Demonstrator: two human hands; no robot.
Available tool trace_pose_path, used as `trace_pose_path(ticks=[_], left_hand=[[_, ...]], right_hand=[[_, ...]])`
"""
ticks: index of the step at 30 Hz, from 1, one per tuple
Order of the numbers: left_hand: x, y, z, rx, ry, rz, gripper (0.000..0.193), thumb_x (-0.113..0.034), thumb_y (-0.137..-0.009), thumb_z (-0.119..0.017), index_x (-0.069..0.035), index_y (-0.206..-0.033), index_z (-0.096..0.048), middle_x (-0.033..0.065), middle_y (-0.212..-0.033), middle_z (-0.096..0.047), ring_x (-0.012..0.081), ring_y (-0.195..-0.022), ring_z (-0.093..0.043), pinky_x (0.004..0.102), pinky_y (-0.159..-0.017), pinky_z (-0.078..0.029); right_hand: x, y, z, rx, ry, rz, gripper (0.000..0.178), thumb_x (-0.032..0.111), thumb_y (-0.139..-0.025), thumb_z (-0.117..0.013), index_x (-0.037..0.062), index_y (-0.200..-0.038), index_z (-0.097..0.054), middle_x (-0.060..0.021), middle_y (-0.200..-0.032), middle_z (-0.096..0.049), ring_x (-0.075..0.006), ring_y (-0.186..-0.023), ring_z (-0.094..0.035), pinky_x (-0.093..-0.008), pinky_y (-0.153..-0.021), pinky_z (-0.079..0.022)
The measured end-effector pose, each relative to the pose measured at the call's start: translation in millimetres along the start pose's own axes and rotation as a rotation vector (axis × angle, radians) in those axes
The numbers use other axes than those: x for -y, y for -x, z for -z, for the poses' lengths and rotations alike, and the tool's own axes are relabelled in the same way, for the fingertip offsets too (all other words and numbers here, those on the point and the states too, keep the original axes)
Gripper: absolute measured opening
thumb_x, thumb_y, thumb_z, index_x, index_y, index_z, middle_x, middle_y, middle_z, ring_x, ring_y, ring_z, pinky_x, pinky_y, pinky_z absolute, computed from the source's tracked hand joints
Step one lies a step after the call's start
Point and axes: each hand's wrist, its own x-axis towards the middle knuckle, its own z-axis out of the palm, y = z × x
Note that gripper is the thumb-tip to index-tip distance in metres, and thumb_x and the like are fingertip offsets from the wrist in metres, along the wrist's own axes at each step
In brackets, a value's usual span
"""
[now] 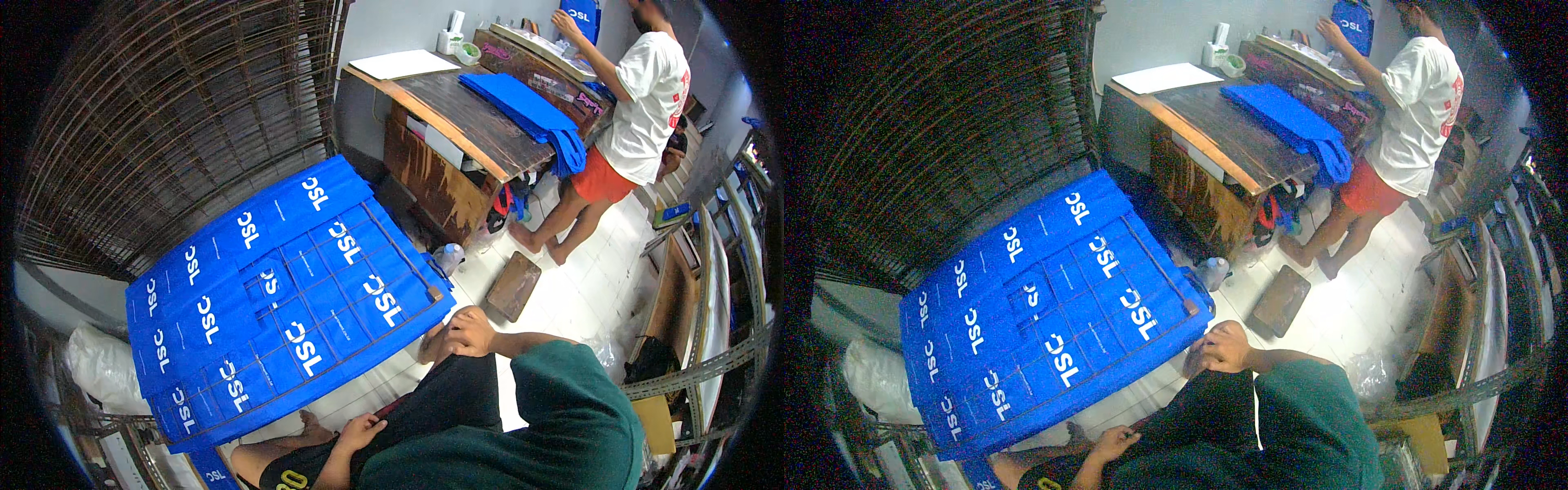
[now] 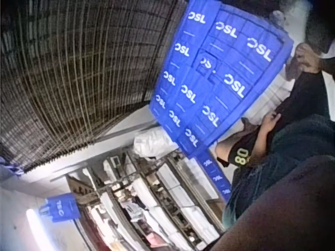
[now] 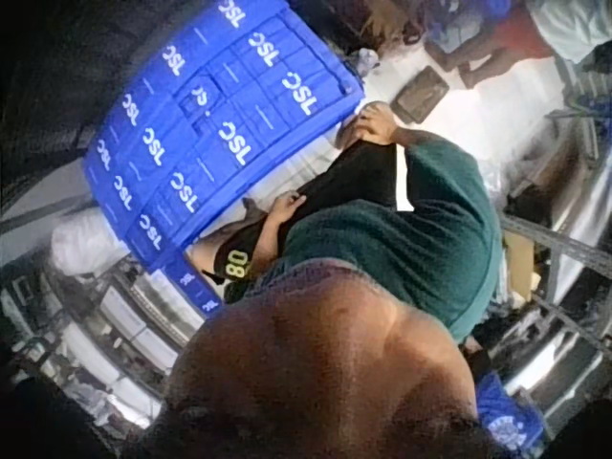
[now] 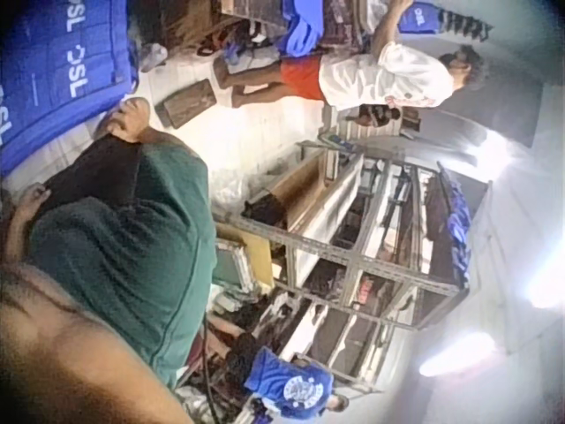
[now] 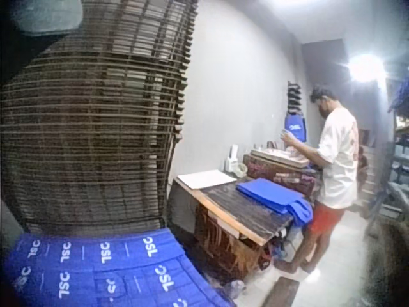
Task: The person folds blue tote bags and stacks them on a table. They repeatedly pick up bags, fold them, and place them in a growing pile while another person works nearby.
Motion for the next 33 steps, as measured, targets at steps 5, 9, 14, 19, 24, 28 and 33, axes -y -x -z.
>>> trace_pose_path(ticks=[5, 9, 14, 19, 24, 28, 33], left_hand=[[14.8, -1.2, 1.4, -0.061, 0.163, 0.025, 0.038, -0.042, -0.076, -0.065, -0.006, -0.086, -0.060, 0.0021, -0.056, -0.051, 0.0114, -0.052, -0.045, 0.0278, -0.049, -0.036], [5.0, -1.5, 2.6, -0.061, 0.159, 0.023, 0.039, -0.042, -0.076, -0.065, -0.006, -0.089, -0.059, 0.0022, -0.056, -0.051, 0.0116, -0.051, -0.045, 0.0284, -0.048, -0.035], [16.7, -7.6, -2.7, -0.009, 0.153, 0.072, 0.039, -0.042, -0.076, -0.065, -0.007, -0.091, -0.058, 0.0024, -0.057, -0.051, 0.0129, -0.053, -0.047, 0.0288, -0.050, -0.037], [16.9, -8.2, -2.8, 0.006, 0.125, 0.112, 0.040, -0.044, -0.075, -0.065, -0.009, -0.093, -0.058, 0.0032, -0.060, -0.053, 0.0146, -0.057, -0.051, 0.0296, -0.054, -0.041], [10.8, -5.5, -1.4, -0.021, 0.108, 0.093, 0.043, -0.047, -0.075, -0.064, -0.009, -0.095, -0.058, 0.0049, -0.063, -0.055, 0.0153, -0.060, -0.052, 0.0301, -0.056, -0.042], [12.4, -8.6, 1.3, -0.015, 0.099, 0.094, 0.046, -0.049, -0.075, -0.063, -0.009, -0.097, -0.058, 0.0052, -0.063, -0.055, 0.0159, -0.060, -0.053, 0.0303, -0.057, -0.043], [5.0, -5.7, 3.0, 0.036, 0.080, 0.145, 0.048, -0.051, -0.074, -0.063, -0.009, -0.098, -0.058, 0.0057, -0.064, -0.056, 0.0163, -0.060, -0.054, 0.0306, -0.058, -0.043]], right_hand=[[2.2, 1.5, 2.3, 0.042, 0.009, -0.051, 0.034, 0.043, -0.072, -0.055, 0.0134, -0.088, -0.061, -0.0088, -0.096, -0.052, -0.0300, -0.095, -0.049, -0.0480, -0.079, -0.036], [-0.4, 1.3, -0.4, 0.074, -0.023, -0.071, 0.036, 0.046, -0.074, -0.054, 0.0142, -0.090, -0.060, -0.0085, -0.098, -0.052, -0.0292, -0.097, -0.048, -0.0482, -0.080, -0.036], [-4.6, 4.4, -6.4, 0.060, -0.019, -0.063, 0.035, 0.046, -0.075, -0.053, 0.0157, -0.091, -0.060, -0.0079, -0.099, -0.051, -0.0289, -0.098, -0.048, -0.0475, -0.080, -0.036], [-0.6, 2.3, -4.4, 0.061, -0.008, -0.079, 0.034, 0.046, -0.075, -0.052, 0.0159, -0.089, -0.060, -0.0073, -0.096, -0.051, -0.0278, -0.096, -0.048, -0.0471, -0.080, -0.036], [1.5, 1.2, -2.6, 0.024, 0.001, -0.055, 0.033, 0.045, -0.076, -0.052, 0.0154, -0.087, -0.061, -0.0075, -0.094, -0.052, -0.0275, -0.094, -0.048, -0.0471, -0.079, -0.036], [-0.8, 1.7, -5.1, 0.007, -0.029, -0.053, 0.033, 0.045, -0.076, -0.053, 0.0147, -0.087, -0.061, -0.0078, -0.094, -0.052, -0.0274, -0.093, -0.048, -0.0458, -0.077, -0.036], [-1.4, 2.5, -5.2, 0.043, 0.001, -0.066, 0.035, 0.046, -0.076, -0.052, 0.0141, -0.087, -0.061, -0.0081, -0.094, -0.052, -0.0280, -0.093, -0.048, -0.0452, -0.075, -0.035]])
